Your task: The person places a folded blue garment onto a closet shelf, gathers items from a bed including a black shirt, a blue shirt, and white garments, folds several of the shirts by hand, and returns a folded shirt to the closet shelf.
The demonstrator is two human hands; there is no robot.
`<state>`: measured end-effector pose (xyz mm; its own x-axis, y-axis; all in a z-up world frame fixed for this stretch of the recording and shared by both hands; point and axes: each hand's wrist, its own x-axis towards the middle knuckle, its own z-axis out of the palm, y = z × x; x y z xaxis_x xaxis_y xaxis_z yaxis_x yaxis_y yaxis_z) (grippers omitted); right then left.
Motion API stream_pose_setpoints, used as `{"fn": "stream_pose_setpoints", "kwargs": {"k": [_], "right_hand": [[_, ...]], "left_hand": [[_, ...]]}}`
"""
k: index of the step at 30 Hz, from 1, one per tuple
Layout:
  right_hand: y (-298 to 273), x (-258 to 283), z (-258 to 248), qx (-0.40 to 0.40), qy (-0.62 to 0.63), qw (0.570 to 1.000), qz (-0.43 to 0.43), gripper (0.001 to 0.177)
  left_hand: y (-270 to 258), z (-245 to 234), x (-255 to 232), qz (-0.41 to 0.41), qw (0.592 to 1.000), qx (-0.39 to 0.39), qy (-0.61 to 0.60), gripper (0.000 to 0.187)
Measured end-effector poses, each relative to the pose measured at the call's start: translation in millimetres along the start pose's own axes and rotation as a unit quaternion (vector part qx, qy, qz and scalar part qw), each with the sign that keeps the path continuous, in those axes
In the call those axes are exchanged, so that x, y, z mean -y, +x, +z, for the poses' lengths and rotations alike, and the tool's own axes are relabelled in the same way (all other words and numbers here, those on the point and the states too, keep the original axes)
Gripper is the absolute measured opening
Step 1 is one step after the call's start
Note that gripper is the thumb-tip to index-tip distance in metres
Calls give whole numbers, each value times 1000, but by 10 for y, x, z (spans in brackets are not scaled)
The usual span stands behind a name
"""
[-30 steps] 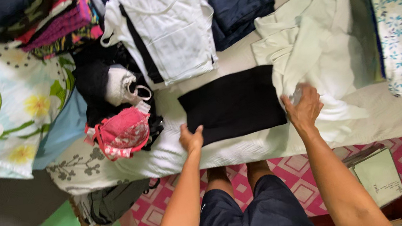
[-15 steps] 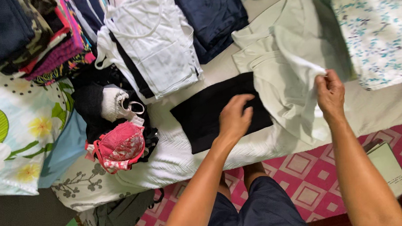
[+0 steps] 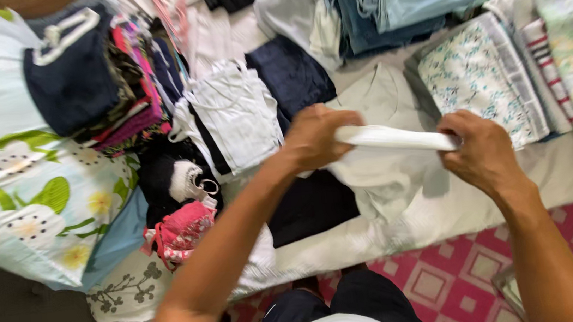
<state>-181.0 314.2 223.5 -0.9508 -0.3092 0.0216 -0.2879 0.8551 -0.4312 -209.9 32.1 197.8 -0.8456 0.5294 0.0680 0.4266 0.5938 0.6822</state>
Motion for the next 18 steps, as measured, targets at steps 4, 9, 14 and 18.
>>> {"fn": "stream_pose_setpoints", "kwargs": {"k": [4, 9, 14, 18], "right_hand": [[-64, -223, -250, -81, 13, 996, -22, 18], [-10, -158, -518, -143, -35, 989, -11, 18], [57, -239, -783, -91, 52, 994, -9, 33], [134, -476, -764, -49, 56, 997, 36, 35]], "left_hand": [[-363, -700, 62, -42, 988, 11, 149, 16], [-741, -1421, 29, -19, 968, -140, 209, 15], [-1059, -2018, -213, -80, 949, -185, 240, 16], [-1297, -2168, -180, -157, 946, -166, 229, 19]]}}
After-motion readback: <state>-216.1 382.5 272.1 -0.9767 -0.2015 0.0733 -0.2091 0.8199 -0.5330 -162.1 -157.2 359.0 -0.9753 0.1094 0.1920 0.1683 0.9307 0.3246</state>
